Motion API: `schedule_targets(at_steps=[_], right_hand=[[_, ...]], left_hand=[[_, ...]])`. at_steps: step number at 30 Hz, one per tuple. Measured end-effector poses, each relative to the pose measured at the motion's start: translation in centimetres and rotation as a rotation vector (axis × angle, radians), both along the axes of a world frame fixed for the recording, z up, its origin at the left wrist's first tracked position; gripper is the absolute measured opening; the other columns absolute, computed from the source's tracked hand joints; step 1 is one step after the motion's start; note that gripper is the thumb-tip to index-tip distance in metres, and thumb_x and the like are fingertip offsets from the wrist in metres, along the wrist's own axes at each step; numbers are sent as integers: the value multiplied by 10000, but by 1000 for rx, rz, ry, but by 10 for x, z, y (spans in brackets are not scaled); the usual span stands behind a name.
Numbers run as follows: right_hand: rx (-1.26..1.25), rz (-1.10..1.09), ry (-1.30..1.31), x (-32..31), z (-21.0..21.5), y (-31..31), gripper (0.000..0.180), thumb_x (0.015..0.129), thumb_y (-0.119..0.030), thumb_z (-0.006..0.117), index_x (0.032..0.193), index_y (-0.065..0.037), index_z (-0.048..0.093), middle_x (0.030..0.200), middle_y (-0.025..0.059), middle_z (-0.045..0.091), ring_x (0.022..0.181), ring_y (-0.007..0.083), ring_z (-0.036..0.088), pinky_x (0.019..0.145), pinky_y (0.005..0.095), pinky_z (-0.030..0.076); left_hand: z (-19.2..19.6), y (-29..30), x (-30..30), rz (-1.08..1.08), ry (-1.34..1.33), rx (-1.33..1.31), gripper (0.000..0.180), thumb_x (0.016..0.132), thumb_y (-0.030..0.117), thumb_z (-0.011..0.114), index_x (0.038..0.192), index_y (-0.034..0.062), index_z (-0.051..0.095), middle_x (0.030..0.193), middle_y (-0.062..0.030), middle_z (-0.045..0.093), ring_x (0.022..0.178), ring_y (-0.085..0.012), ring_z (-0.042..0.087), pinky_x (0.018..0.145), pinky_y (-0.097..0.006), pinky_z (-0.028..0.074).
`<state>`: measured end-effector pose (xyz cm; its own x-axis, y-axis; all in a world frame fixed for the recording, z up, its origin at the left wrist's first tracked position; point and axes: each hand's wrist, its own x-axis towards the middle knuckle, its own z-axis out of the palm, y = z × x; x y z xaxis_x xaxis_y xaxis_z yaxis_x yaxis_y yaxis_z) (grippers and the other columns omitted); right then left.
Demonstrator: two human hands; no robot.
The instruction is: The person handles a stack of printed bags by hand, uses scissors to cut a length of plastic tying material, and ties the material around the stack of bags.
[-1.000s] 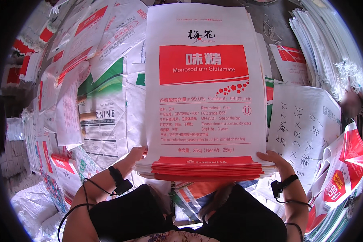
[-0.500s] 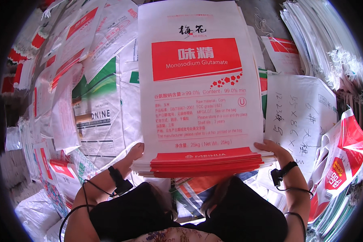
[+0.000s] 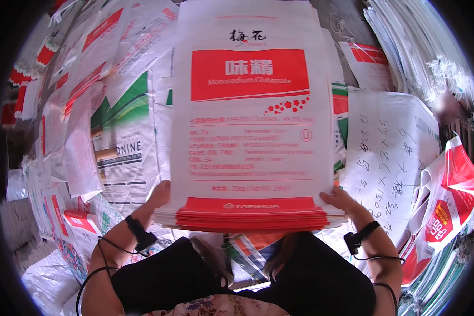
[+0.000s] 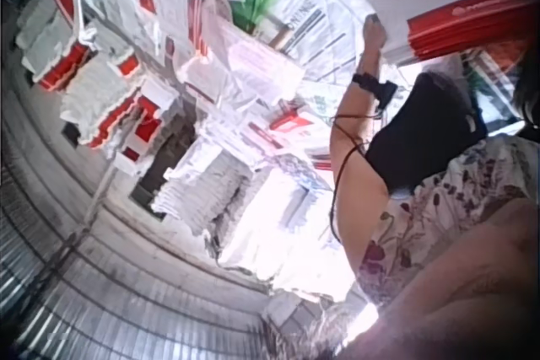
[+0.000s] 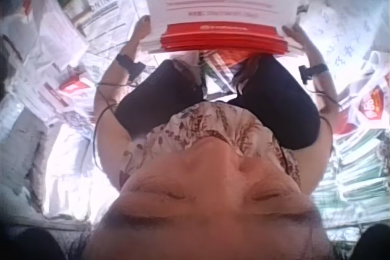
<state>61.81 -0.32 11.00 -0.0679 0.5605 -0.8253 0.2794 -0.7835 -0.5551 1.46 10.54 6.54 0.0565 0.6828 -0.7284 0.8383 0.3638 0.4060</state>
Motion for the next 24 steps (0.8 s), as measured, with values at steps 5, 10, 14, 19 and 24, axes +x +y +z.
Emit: schedule_targets(at_steps=[5, 10, 14, 19, 24], right_hand=[[-16, -31, -18, -49, 1, -14, 482, 907, -301, 647, 1228, 49, 559, 1072, 145, 676, 959, 209, 660, 855, 328, 523], [-98, 232, -239, -54, 22, 7, 537, 908, -400, 616, 1205, 46, 587, 1080, 187, 684, 988, 259, 672, 859, 343, 517], [-83, 354, -234, -20, 15, -4, 376, 937, -313, 592, 1112, 16, 635, 911, 127, 664, 797, 200, 636, 720, 324, 507], [204, 710, -271, 5, 28, -18, 229, 911, -131, 547, 1095, -31, 640, 870, 144, 672, 777, 299, 641, 687, 372, 494], [148, 691, -295, -1, 5, -61, 277, 893, -196, 593, 1140, -76, 627, 973, 191, 689, 933, 363, 653, 808, 426, 505]], left_hand=[[-10, 14, -58, -63, 82, 101, 336, 972, 269, 435, 1064, -3, 610, 1006, -251, 655, 970, -412, 626, 831, -457, 481], [-19, 18, -59, -153, 111, 68, 323, 982, 255, 412, 1053, 9, 609, 992, -238, 657, 965, -412, 623, 830, -454, 477], [-39, 8, -72, 10, -59, 80, 318, 970, 267, 449, 984, 8, 633, 926, -177, 694, 863, -308, 678, 771, -388, 513], [-51, -7, -142, 264, -33, 5, 293, 963, 223, 456, 870, 44, 669, 790, -88, 683, 593, -166, 624, 588, -304, 505], [-45, -24, -182, 455, -131, 149, 263, 937, 198, 482, 850, 38, 671, 681, -48, 624, 534, -120, 528, 497, -271, 438]])
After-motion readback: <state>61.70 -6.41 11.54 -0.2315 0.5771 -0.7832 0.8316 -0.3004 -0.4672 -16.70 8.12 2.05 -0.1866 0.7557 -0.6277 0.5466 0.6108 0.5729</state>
